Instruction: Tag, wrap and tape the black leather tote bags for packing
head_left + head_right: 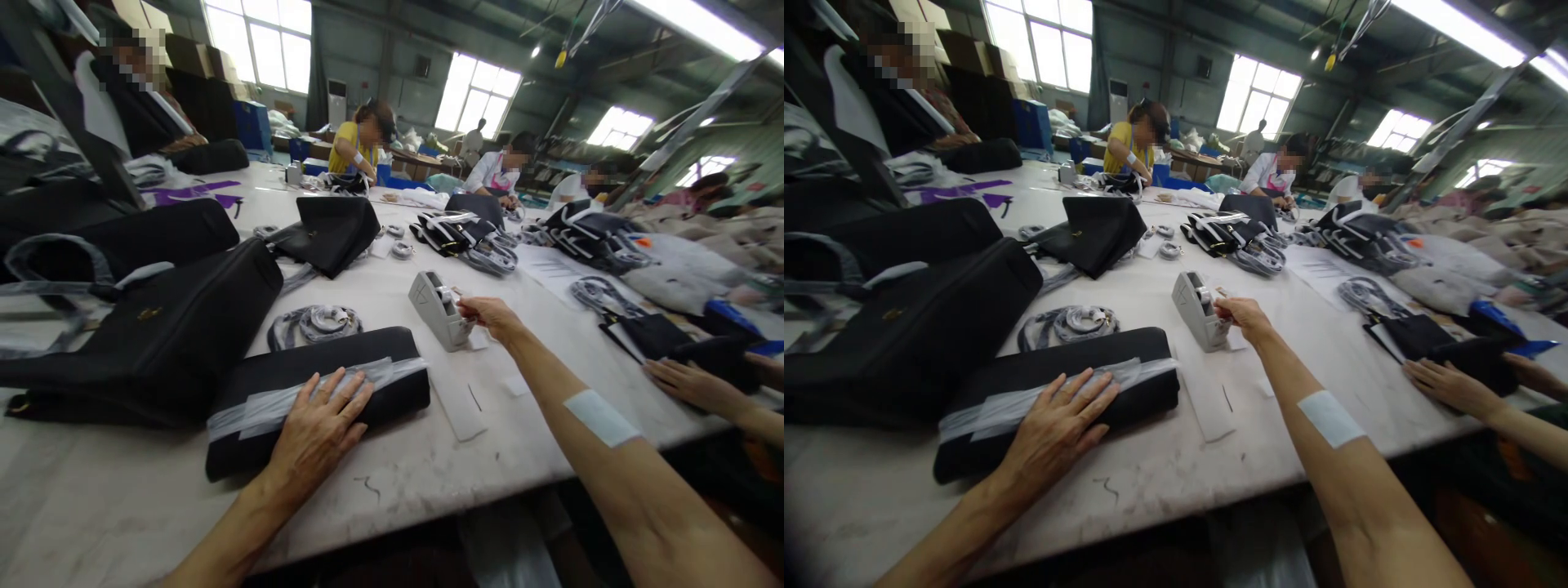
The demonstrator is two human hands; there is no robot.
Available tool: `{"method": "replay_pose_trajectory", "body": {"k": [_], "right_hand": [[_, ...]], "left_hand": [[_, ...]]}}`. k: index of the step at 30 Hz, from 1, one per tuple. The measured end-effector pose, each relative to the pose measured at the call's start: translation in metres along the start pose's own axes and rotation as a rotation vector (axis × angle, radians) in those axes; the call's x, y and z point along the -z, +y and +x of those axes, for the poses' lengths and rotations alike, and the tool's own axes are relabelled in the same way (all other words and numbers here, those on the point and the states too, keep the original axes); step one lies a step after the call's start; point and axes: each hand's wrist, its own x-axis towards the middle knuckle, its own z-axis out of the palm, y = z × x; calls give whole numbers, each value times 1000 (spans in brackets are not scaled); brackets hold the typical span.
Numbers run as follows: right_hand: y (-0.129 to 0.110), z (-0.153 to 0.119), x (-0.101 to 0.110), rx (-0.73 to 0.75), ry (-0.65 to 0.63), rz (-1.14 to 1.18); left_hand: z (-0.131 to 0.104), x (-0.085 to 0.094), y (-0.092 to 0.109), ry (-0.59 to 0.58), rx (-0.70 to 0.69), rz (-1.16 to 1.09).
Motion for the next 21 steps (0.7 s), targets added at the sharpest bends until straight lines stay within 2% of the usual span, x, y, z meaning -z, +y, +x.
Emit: {"method": "replay_pose_trajectory", "body": {"k": [3, 6, 9, 12, 17, 21], "right_hand": [[2, -15, 17, 57, 47, 66], [23, -29, 29, 50, 59, 94], [52, -37, 29, -9, 53, 75], [69, -36, 23, -35, 60, 29], [74, -35, 31, -83, 84, -68], [65, -58, 40, -115, 26, -68]], "left_hand": [[-1, 2, 0, -30, -6, -18], [-2, 2, 0, -65, -6, -22], [-3, 2, 0, -75, 7, -18], [-3, 1, 1, -79, 8, -30], [-4, -1, 0, -67, 3, -60], [-4, -2, -1, -52, -9, -92]]}}
